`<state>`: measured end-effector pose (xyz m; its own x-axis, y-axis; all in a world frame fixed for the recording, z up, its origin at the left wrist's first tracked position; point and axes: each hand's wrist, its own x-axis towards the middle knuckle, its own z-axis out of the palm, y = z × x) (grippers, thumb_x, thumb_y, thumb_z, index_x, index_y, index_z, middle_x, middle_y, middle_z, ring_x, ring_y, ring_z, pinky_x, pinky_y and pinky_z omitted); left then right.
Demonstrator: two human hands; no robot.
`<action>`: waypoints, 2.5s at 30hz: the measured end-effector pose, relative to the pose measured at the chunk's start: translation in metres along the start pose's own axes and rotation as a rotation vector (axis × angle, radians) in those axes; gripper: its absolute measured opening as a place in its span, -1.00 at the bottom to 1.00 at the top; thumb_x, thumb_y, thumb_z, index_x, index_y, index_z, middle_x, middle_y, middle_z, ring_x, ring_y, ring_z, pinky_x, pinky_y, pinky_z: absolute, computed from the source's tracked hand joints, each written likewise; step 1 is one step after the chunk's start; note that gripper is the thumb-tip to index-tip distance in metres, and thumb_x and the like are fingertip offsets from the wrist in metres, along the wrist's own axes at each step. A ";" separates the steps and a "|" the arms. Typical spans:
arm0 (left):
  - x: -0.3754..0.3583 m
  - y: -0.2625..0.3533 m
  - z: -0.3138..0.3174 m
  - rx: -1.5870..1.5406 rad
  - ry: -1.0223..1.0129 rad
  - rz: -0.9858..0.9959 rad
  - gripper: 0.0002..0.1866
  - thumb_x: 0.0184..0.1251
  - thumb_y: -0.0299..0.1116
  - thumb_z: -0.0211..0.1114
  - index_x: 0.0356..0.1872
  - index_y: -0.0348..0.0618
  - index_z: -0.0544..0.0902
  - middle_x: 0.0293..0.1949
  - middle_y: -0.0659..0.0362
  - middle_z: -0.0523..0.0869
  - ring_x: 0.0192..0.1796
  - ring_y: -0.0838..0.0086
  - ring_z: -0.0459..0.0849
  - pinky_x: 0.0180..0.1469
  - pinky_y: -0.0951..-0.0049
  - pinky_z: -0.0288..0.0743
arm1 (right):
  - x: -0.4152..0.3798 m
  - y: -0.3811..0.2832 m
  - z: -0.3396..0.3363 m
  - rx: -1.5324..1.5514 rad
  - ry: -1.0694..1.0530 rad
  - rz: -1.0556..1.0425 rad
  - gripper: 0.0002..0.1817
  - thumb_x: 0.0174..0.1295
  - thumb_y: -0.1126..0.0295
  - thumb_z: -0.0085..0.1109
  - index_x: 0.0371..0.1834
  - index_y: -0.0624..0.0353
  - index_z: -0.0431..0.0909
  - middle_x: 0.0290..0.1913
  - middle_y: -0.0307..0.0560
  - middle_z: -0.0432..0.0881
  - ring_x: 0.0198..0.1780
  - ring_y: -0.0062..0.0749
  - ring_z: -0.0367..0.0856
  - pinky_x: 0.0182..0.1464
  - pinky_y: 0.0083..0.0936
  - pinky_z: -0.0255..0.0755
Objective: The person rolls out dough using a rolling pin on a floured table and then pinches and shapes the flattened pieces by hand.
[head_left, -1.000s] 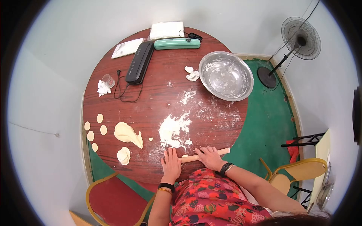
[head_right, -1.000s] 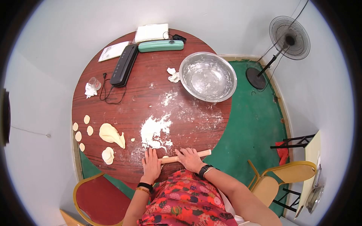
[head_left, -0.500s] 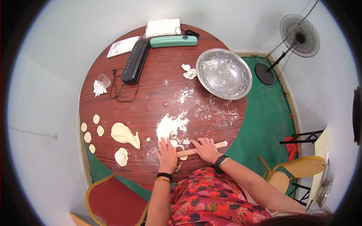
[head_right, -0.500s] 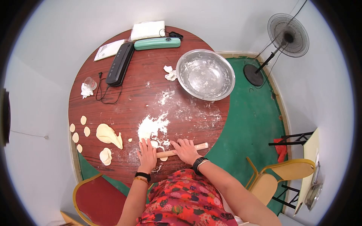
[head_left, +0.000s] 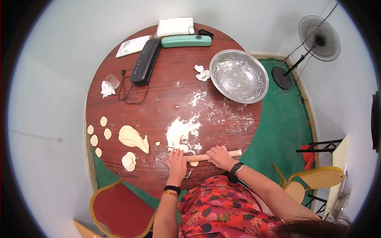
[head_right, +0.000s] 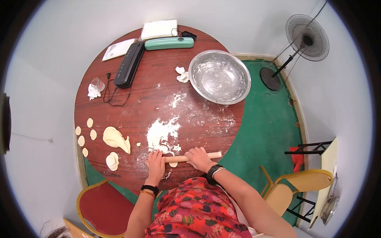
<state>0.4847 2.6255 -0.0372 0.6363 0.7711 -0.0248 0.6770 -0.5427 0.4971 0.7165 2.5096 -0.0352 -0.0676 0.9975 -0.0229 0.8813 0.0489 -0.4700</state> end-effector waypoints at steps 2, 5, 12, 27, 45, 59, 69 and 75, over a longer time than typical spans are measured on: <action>-0.007 0.006 -0.005 -0.083 0.101 0.038 -0.56 0.45 -0.31 0.10 0.26 -0.32 0.43 0.24 -0.16 0.46 0.30 -0.07 0.35 0.34 -0.02 0.16 | -0.006 -0.002 -0.005 0.054 0.077 0.016 -0.60 0.13 0.25 0.33 0.04 -0.02 0.51 -0.10 -0.17 0.54 -0.01 -0.19 0.48 0.00 -0.23 0.25; -0.015 0.017 -0.002 -0.233 0.250 -0.039 -0.57 0.36 -0.36 0.21 0.19 -0.32 0.46 0.09 -0.15 0.52 0.16 -0.02 0.44 0.25 0.05 0.26 | -0.017 -0.006 -0.015 0.101 0.137 0.138 -0.62 0.14 0.24 0.32 0.02 -0.01 0.51 -0.12 -0.15 0.54 -0.03 -0.16 0.48 0.00 -0.21 0.24; -0.015 0.030 0.041 -0.299 0.117 -0.165 -0.67 0.14 -0.46 0.40 -0.08 -0.29 0.53 -0.14 -0.10 0.54 -0.02 0.02 0.48 0.06 0.11 0.38 | -0.040 0.011 -0.015 0.163 0.176 0.367 -0.56 0.16 0.20 0.33 0.08 0.09 0.49 -0.04 -0.05 0.56 0.06 -0.05 0.49 0.04 -0.13 0.27; -0.008 0.023 0.034 -0.421 0.126 -0.258 -0.86 0.13 -0.45 0.41 -0.31 -0.24 0.69 -0.37 0.02 0.65 -0.27 0.18 0.61 -0.18 0.23 0.48 | -0.055 0.012 -0.003 0.170 0.216 0.384 -0.59 0.15 0.19 0.32 0.04 0.03 0.51 -0.09 -0.07 0.56 0.00 -0.04 0.50 -0.02 -0.10 0.29; 0.017 0.013 0.018 -0.018 0.146 0.175 -0.95 0.21 -0.54 0.22 -0.41 -0.23 0.63 -0.38 0.01 0.61 -0.21 0.05 0.56 -0.13 0.14 0.48 | -0.070 0.016 -0.007 0.188 0.230 0.400 -0.59 0.11 0.22 0.37 0.01 0.07 0.54 -0.14 -0.02 0.57 -0.04 0.00 0.51 -0.02 -0.10 0.33; -0.044 0.028 -0.005 -0.374 0.413 -0.125 -0.75 0.33 -0.49 0.24 0.00 -0.32 0.62 -0.11 -0.06 0.62 -0.03 0.09 0.59 0.09 0.18 0.46 | -0.030 -0.019 -0.003 0.176 0.069 0.157 -0.58 0.17 0.20 0.31 0.10 0.01 0.53 -0.12 -0.11 0.55 -0.02 -0.13 0.51 -0.03 -0.18 0.29; -0.038 -0.003 0.002 -0.347 0.189 -0.045 -0.77 0.15 -0.47 0.40 -0.16 -0.28 0.68 -0.20 -0.02 0.54 -0.12 0.13 0.55 -0.06 0.24 0.47 | -0.031 -0.034 0.008 0.028 -0.007 0.058 -0.48 0.27 0.18 0.20 0.32 -0.07 0.45 -0.04 -0.11 0.52 0.03 -0.16 0.45 0.06 -0.22 0.26; -0.019 -0.016 0.016 -0.435 0.225 -0.059 -0.83 0.11 -0.44 0.43 -0.29 -0.25 0.68 -0.26 0.01 0.55 -0.17 0.19 0.54 -0.12 0.26 0.45 | -0.025 -0.040 -0.005 -0.173 0.121 0.103 -0.44 0.30 0.11 0.16 0.40 -0.20 0.38 0.00 -0.16 0.47 0.05 -0.20 0.38 0.14 -0.15 0.16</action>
<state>0.4674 2.6144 -0.0584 0.4734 0.8752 0.1002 0.4617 -0.3434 0.8179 0.6851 2.4833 -0.0110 0.0740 0.9961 0.0484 0.9484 -0.0553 -0.3123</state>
